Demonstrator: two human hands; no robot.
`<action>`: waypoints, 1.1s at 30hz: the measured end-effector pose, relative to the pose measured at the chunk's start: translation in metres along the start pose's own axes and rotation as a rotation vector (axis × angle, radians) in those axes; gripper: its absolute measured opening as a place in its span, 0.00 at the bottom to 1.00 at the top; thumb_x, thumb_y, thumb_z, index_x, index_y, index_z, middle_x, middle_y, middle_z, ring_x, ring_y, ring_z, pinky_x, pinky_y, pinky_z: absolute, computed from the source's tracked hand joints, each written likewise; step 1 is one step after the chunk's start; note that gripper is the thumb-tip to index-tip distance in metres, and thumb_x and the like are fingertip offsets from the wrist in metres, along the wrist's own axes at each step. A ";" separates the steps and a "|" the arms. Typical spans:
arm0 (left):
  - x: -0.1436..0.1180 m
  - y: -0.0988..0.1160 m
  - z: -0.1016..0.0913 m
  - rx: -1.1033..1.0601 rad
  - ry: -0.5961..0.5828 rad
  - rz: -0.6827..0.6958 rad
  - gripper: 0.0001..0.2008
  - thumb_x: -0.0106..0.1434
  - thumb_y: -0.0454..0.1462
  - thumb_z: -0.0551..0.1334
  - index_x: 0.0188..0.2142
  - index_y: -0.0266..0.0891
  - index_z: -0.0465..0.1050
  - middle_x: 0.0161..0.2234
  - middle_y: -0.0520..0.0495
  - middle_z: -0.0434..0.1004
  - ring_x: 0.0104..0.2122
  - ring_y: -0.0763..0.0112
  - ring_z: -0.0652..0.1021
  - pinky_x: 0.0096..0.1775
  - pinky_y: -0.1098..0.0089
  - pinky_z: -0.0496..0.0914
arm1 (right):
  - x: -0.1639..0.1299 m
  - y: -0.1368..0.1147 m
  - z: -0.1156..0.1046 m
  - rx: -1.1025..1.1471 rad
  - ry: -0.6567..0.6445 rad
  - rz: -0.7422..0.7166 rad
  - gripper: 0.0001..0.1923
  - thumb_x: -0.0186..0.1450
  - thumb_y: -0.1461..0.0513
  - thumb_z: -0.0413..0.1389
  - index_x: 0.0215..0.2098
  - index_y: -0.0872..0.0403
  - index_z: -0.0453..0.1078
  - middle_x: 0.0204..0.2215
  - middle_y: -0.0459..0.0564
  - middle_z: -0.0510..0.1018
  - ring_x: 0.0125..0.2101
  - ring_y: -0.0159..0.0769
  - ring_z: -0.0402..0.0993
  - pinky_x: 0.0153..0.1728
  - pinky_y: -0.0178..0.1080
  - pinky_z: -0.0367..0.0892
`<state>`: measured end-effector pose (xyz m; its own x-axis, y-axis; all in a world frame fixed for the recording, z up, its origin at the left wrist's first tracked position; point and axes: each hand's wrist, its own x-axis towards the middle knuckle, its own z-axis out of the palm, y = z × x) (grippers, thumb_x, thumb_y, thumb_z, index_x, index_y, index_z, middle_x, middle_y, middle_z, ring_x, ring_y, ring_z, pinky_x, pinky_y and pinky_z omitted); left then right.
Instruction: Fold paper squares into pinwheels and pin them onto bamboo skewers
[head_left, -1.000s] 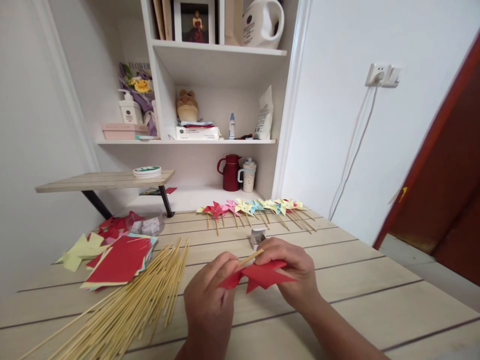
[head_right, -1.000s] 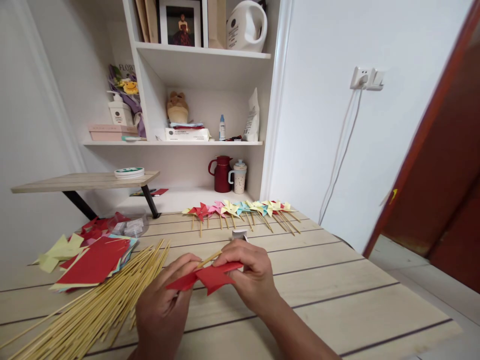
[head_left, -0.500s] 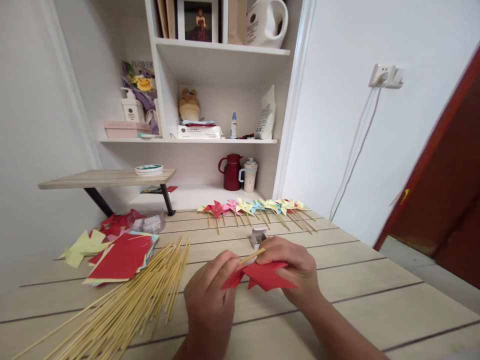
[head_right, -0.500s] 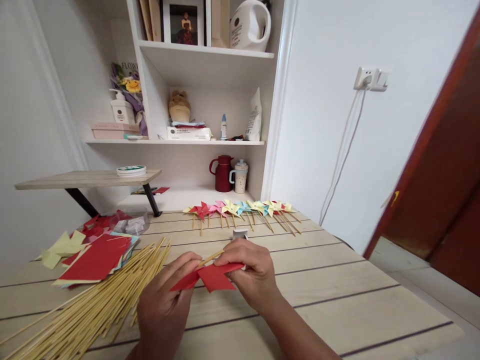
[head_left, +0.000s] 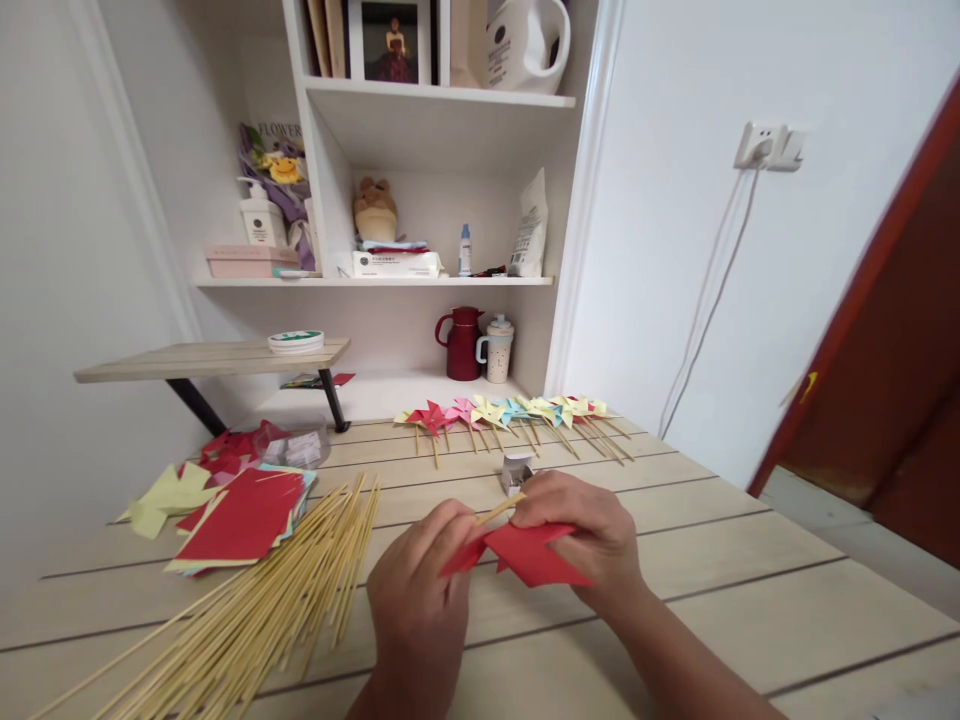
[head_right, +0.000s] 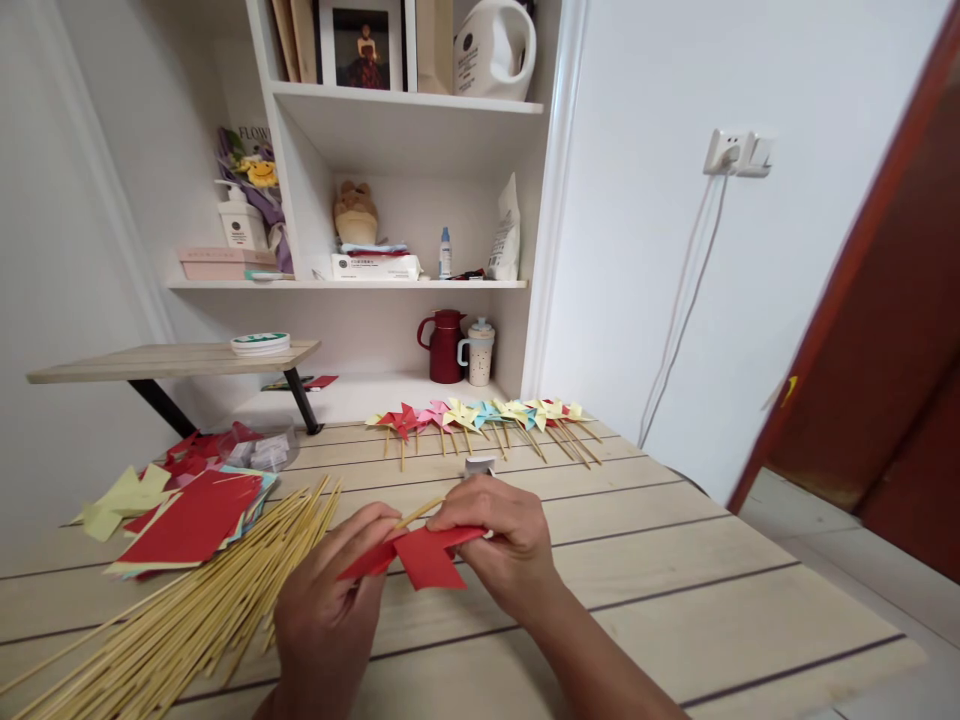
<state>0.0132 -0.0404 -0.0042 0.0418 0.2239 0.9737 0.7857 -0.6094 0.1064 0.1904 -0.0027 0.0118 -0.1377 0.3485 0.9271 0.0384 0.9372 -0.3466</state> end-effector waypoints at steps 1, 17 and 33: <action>0.000 0.000 0.000 -0.003 0.002 0.008 0.07 0.66 0.31 0.59 0.36 0.39 0.78 0.35 0.47 0.85 0.33 0.69 0.84 0.36 0.72 0.77 | 0.000 0.000 0.000 -0.005 -0.002 -0.001 0.08 0.63 0.67 0.61 0.35 0.49 0.80 0.27 0.48 0.81 0.26 0.36 0.76 0.27 0.37 0.72; 0.001 0.002 0.000 -0.010 0.013 0.052 0.07 0.67 0.32 0.60 0.36 0.37 0.77 0.35 0.45 0.85 0.32 0.70 0.84 0.36 0.74 0.76 | 0.001 -0.003 0.000 -0.007 -0.005 -0.014 0.09 0.62 0.70 0.61 0.35 0.50 0.79 0.26 0.48 0.80 0.26 0.35 0.76 0.27 0.37 0.72; 0.001 -0.001 -0.004 0.099 -0.008 0.189 0.08 0.69 0.31 0.58 0.40 0.35 0.76 0.37 0.43 0.85 0.32 0.69 0.83 0.36 0.70 0.74 | 0.003 -0.005 0.000 -0.020 -0.014 -0.002 0.10 0.63 0.71 0.59 0.34 0.51 0.78 0.26 0.47 0.79 0.27 0.34 0.75 0.29 0.37 0.71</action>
<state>0.0095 -0.0428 -0.0026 0.1987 0.1188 0.9728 0.8203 -0.5633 -0.0987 0.1903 -0.0065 0.0160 -0.1514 0.3470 0.9256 0.0581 0.9379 -0.3421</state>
